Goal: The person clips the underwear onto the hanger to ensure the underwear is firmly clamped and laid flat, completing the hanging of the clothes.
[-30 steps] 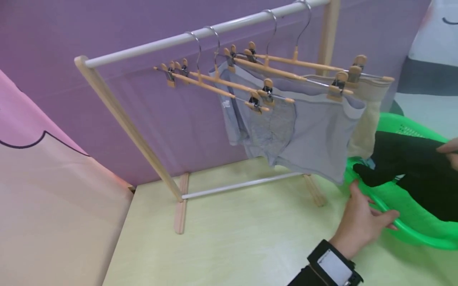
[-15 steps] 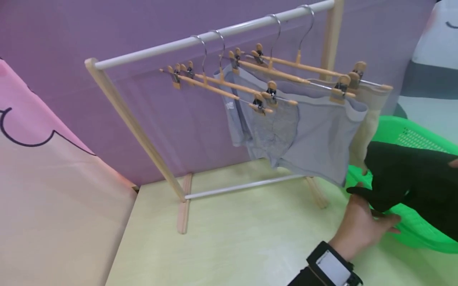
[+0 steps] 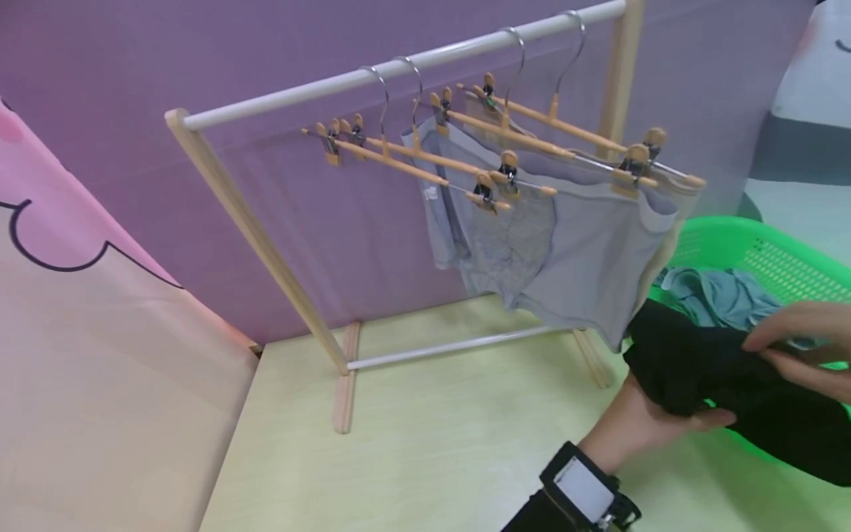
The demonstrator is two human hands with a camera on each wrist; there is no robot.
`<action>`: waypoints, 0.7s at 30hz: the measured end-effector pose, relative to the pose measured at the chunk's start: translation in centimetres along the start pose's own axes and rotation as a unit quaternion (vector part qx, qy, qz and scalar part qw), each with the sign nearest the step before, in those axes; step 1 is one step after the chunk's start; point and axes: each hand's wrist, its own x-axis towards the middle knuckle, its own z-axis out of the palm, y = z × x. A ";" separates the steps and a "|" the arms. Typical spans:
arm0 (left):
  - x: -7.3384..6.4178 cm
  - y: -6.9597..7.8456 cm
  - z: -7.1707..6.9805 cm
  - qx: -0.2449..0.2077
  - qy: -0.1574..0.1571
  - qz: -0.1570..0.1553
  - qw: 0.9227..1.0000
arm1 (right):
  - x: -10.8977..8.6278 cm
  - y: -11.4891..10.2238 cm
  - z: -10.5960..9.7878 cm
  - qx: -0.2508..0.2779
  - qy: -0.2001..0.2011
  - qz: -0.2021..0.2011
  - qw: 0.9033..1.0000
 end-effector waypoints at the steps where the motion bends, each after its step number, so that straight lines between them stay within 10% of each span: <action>1: -0.2 0.0 -0.1 -0.024 -0.012 -0.011 1.000 | 0.2 -0.5 0.2 -0.010 -0.020 -0.002 1.000; 3: -0.7 -0.1 -0.2 -0.115 -0.042 -0.045 0.991 | 0.7 -1.4 0.6 -0.028 -0.063 -0.009 0.998; 8: -2.1 -0.9 -0.9 -0.339 -0.064 -0.104 0.933 | 2.0 -3.1 1.0 -0.054 -0.140 -0.002 0.989; 11: -2.5 -1.5 -1.6 -0.322 -0.045 -0.100 0.940 | 2.4 -3.7 1.2 -0.051 -0.165 0.004 0.985; 16: -3.8 -2.0 -3.5 -0.177 -0.006 -0.121 0.977 | 2.6 -4.4 1.8 -0.026 -0.199 0.018 0.979; 21: -5.7 -2.2 -5.5 -0.128 0.022 -0.137 0.982 | 2.8 -5.7 2.9 0.006 -0.216 0.016 0.976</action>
